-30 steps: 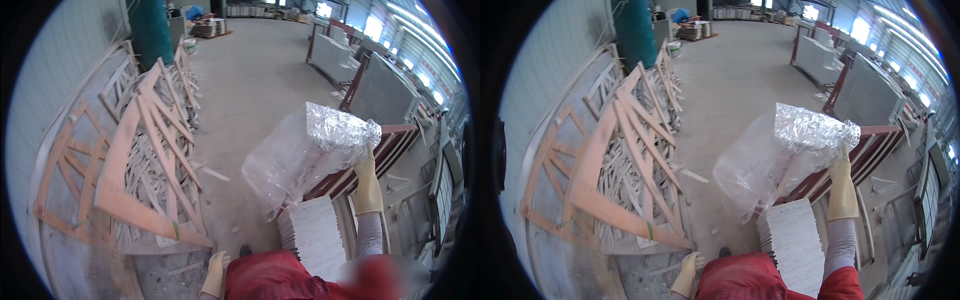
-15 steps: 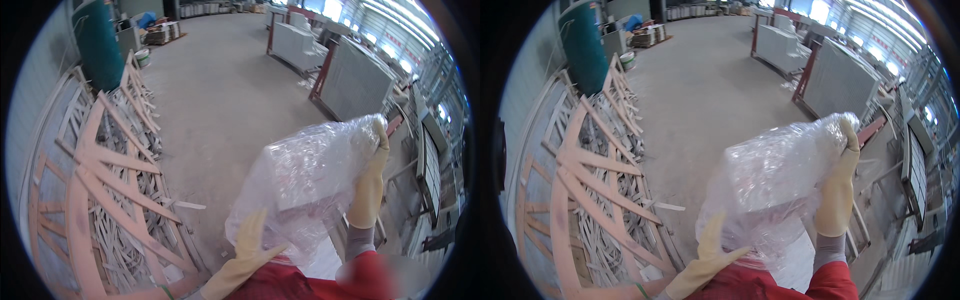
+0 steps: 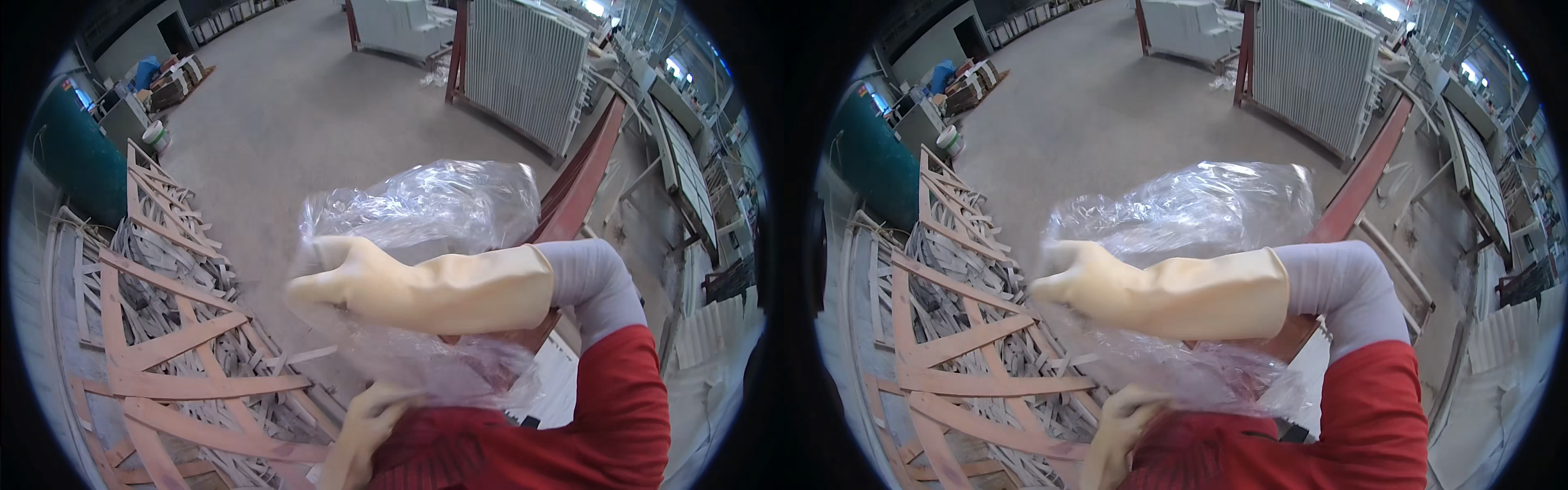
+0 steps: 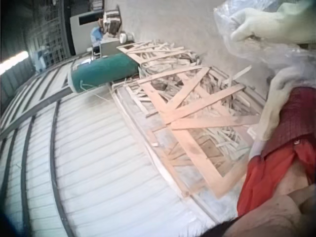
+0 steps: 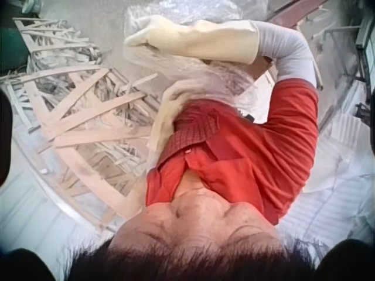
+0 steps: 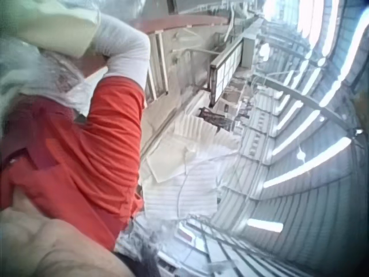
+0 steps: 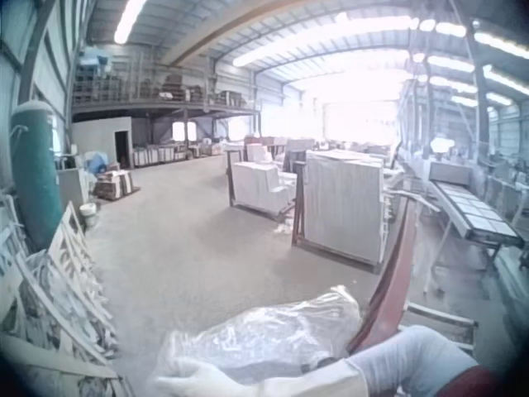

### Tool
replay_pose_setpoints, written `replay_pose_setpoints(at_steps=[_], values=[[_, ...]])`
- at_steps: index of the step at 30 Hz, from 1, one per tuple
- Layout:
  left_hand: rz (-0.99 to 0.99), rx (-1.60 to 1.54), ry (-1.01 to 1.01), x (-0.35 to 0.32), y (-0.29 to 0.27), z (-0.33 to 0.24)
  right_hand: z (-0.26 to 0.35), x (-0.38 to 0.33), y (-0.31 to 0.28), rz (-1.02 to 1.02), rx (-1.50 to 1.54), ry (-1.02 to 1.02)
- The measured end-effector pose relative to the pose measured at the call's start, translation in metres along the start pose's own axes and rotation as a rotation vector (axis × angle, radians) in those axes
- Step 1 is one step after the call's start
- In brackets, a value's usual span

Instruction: The person removes a plastic bag, then repeatedly picks up white square tiles from a stack and places them one by one onto a conveyor belt. The tiles are arranged in rows on the belt as the person continues the process.

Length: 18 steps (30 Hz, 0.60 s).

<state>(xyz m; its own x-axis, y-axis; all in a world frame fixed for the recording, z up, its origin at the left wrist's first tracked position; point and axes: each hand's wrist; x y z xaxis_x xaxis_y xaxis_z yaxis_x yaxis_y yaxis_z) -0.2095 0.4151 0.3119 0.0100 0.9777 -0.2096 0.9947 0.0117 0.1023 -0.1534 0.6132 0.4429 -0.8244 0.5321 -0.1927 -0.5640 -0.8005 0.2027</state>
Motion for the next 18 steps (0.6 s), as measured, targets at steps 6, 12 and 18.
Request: replay_pose_setpoints(at_steps=[6,12,18], values=[[0.024,-0.112,-0.118,0.061,-0.014,0.047,-0.045,0.026,0.003,-0.098,-0.001,0.287],[0.406,-0.135,0.060,0.073,-0.071,-0.001,-0.029,0.022,0.002,-0.276,0.019,0.323],[-0.348,-0.647,-0.063,0.045,-0.141,0.108,-0.021,0.009,0.005,-0.346,0.051,0.211]])
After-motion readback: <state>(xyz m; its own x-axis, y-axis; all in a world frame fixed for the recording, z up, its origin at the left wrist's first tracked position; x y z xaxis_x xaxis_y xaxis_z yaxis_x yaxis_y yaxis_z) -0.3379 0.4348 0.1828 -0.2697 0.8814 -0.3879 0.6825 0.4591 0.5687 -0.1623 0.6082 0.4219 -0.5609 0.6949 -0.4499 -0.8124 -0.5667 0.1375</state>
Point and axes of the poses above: each hand's wrist, its own x-axis towards the middle knuckle, its own y-axis out of the palm, z = x × y
